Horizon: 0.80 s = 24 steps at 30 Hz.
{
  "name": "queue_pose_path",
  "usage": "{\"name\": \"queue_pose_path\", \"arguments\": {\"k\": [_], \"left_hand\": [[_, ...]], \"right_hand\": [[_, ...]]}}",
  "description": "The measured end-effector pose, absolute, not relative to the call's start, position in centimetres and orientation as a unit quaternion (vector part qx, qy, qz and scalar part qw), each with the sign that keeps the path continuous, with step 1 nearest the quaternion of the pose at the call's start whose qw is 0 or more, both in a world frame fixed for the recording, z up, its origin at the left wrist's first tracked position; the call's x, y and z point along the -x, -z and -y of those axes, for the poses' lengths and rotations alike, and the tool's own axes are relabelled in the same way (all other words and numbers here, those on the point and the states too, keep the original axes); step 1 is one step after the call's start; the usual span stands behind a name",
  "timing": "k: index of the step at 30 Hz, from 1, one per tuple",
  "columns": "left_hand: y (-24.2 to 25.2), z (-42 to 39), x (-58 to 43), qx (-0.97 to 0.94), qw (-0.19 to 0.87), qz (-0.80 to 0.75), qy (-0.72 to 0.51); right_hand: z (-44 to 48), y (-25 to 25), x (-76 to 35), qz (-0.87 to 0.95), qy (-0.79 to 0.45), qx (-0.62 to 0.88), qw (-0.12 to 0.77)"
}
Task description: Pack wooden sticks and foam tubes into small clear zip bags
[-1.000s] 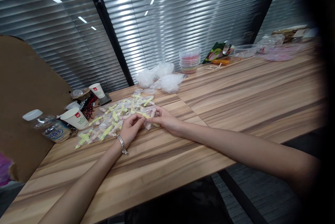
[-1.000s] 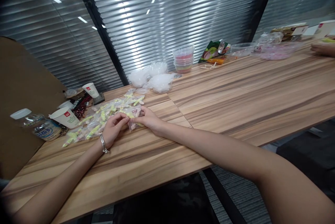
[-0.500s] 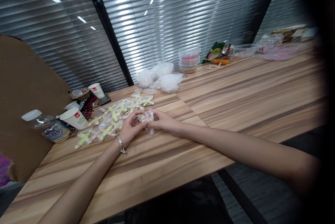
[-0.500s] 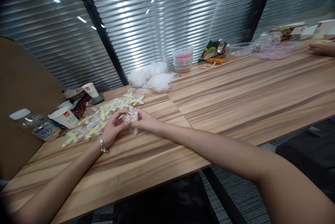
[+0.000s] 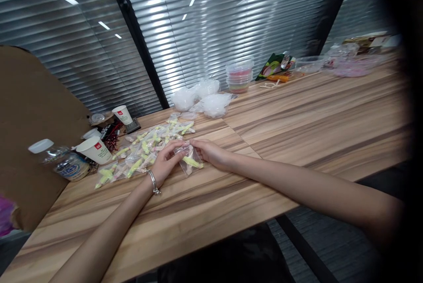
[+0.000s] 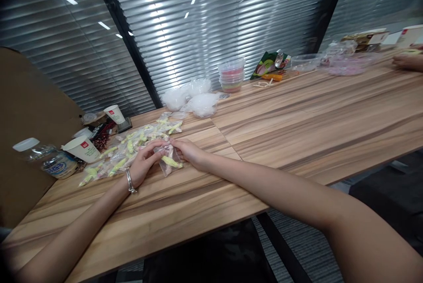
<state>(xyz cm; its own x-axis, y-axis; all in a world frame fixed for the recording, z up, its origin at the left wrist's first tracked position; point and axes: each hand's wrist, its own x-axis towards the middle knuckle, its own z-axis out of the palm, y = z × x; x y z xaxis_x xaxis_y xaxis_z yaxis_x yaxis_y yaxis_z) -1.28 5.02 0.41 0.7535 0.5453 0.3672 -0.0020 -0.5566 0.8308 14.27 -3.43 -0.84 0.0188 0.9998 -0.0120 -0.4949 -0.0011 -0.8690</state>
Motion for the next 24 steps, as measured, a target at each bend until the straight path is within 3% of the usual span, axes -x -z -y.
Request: {"name": "queue_pose_path", "arguments": {"k": [15, 24], "left_hand": [[-0.6, -4.9, 1.2, -0.849, 0.421, -0.150, -0.283], [-0.8, -4.8, 1.4, -0.847, 0.442, -0.156, -0.250]], "right_hand": [[3.6, 1.3, -14.1, 0.405, -0.549, 0.401, 0.611], [3.4, 1.7, -14.5, 0.399, -0.578, 0.369, 0.609]]}}
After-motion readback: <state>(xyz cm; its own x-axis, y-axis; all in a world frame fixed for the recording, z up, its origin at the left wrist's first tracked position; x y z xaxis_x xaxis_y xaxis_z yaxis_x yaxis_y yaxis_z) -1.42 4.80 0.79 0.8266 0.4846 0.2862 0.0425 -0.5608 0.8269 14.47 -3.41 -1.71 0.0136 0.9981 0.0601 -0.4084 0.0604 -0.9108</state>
